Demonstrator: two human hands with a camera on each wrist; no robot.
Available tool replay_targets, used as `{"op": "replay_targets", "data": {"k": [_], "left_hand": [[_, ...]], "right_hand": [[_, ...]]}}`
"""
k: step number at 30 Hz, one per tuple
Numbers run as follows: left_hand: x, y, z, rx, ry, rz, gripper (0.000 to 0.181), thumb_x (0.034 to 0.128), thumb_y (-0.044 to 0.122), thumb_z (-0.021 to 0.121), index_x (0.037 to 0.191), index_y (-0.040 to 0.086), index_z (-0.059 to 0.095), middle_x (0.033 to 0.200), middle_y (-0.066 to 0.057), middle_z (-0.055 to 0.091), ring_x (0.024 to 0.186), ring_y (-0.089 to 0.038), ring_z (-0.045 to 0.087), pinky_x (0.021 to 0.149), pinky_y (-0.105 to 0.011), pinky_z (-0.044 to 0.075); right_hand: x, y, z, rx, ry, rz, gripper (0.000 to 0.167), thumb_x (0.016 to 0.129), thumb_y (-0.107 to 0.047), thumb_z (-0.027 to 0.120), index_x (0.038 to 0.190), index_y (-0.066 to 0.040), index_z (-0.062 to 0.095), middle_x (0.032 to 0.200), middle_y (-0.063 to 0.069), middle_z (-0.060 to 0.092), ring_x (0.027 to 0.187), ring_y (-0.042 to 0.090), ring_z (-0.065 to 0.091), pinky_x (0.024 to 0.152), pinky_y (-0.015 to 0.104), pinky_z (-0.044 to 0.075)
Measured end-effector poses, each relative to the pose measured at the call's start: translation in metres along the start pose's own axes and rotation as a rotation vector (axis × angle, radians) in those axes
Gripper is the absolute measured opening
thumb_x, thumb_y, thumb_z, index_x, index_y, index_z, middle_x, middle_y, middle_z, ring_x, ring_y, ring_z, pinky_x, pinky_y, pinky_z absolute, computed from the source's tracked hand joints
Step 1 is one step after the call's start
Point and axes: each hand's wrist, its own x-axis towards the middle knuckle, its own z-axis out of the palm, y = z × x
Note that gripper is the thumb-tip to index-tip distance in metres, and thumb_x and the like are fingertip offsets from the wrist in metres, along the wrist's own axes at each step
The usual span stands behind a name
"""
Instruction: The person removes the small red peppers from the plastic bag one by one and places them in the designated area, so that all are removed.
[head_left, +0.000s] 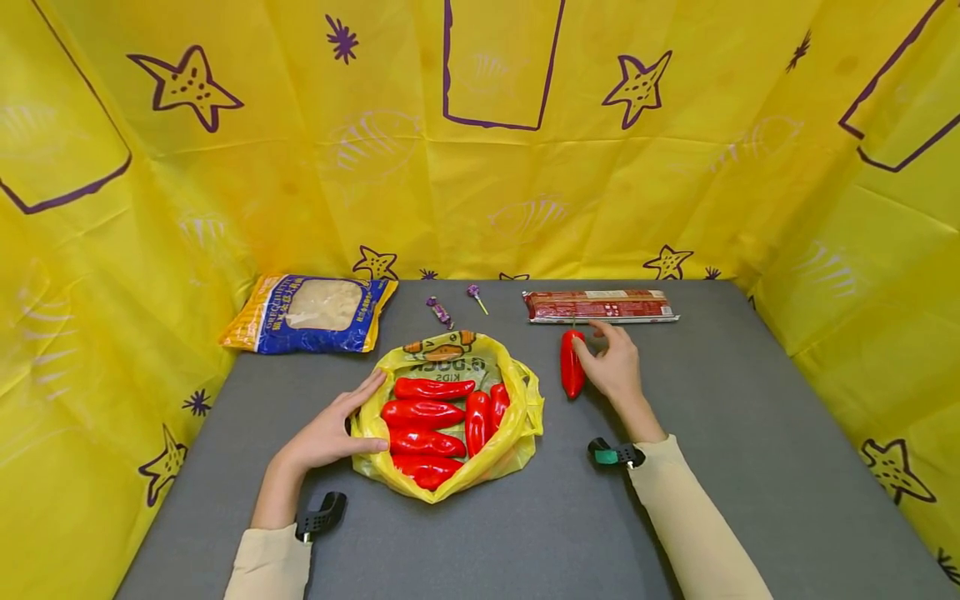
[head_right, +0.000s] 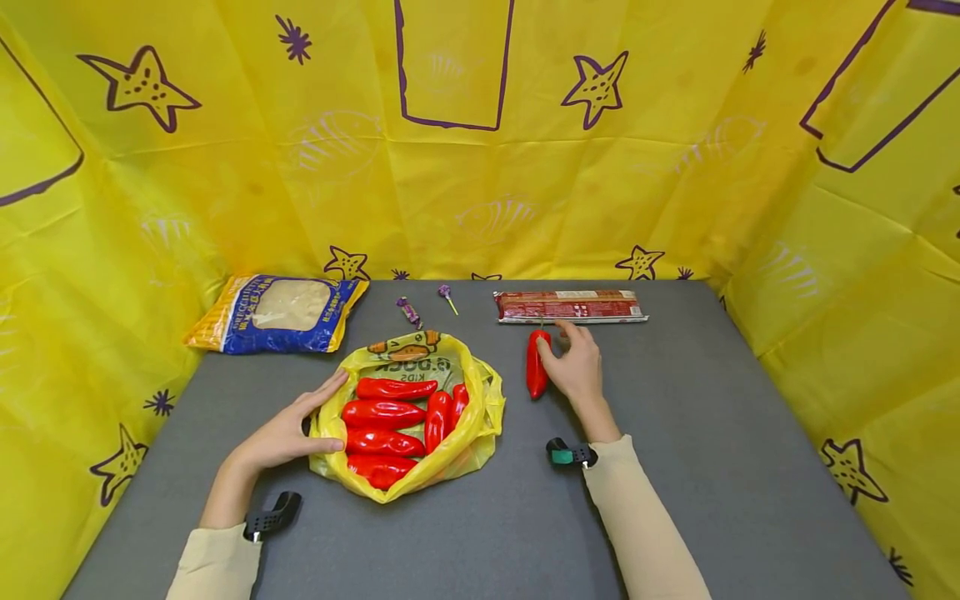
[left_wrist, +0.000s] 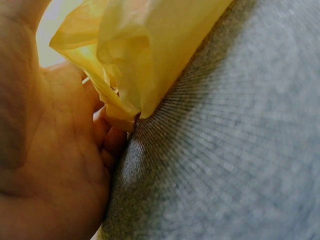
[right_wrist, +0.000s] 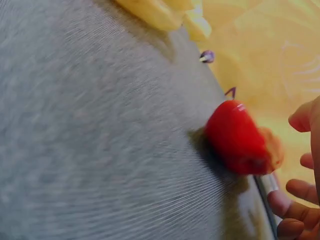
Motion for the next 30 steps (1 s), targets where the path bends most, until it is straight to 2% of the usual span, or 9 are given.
{"op": "replay_targets", "data": {"k": [3, 7, 13, 18, 21, 30], "left_hand": [[0.0, 0.0, 0.0, -0.003, -0.002, 0.001, 0.107, 0.0846, 0.047, 0.087, 0.171, 0.024, 0.026, 0.178, -0.005, 0.017, 0.147, -0.041, 0.036, 0.114, -0.075, 0.032], [-0.001, 0.0, 0.0, -0.004, 0.0, 0.003, 0.108, 0.0844, 0.046, 0.087, 0.171, 0.024, 0.026, 0.178, -0.004, 0.018, 0.147, -0.041, 0.036, 0.114, -0.075, 0.032], [-0.001, -0.001, -0.001, -0.001, 0.002, 0.01, 0.108, 0.0845, 0.046, 0.087, 0.171, 0.025, 0.026, 0.178, -0.004, 0.018, 0.145, -0.04, 0.037, 0.113, -0.074, 0.033], [-0.002, -0.002, -0.002, 0.004, 0.003, 0.008, 0.108, 0.0845, 0.046, 0.087, 0.171, 0.026, 0.025, 0.178, -0.003, 0.018, 0.143, -0.038, 0.039, 0.113, -0.074, 0.035], [-0.002, -0.002, -0.001, 0.007, 0.004, 0.006, 0.108, 0.0846, 0.046, 0.087, 0.171, 0.026, 0.025, 0.178, -0.003, 0.018, 0.143, -0.038, 0.039, 0.113, -0.073, 0.035], [0.001, -0.002, -0.001, -0.005, -0.001, 0.005, 0.108, 0.0846, 0.047, 0.087, 0.171, 0.027, 0.025, 0.179, -0.002, 0.017, 0.144, -0.037, 0.038, 0.114, -0.073, 0.034]], "right_hand": [[0.004, -0.009, -0.005, 0.038, -0.008, 0.008, 0.049, 0.095, -0.03, 0.076, 0.137, -0.005, 0.07, 0.118, 0.022, 0.072, 0.068, 0.028, 0.064, 0.065, 0.031, 0.049], [0.012, -0.026, -0.01, 0.093, -0.044, -0.004, 0.048, 0.097, -0.029, 0.076, 0.139, -0.008, 0.069, 0.122, 0.021, 0.072, 0.064, 0.021, 0.06, 0.058, 0.025, 0.046], [0.028, -0.061, -0.006, 0.149, -0.206, -0.094, 0.045, 0.096, -0.023, 0.075, 0.138, -0.008, 0.068, 0.126, 0.02, 0.071, 0.056, 0.02, 0.056, 0.049, 0.027, 0.044], [0.038, -0.092, 0.006, 0.17, -0.342, -0.16, 0.045, 0.097, -0.026, 0.077, 0.138, -0.011, 0.068, 0.124, 0.018, 0.072, 0.069, 0.029, 0.061, 0.058, 0.031, 0.048], [0.043, -0.109, 0.016, 0.175, -0.403, -0.181, 0.046, 0.098, -0.029, 0.078, 0.14, -0.014, 0.068, 0.126, 0.016, 0.072, 0.076, 0.03, 0.064, 0.063, 0.033, 0.05], [0.052, -0.146, 0.047, 0.196, -0.581, -0.231, 0.044, 0.101, -0.034, 0.074, 0.141, -0.017, 0.068, 0.128, 0.013, 0.071, 0.074, 0.022, 0.065, 0.062, 0.034, 0.051]]}}
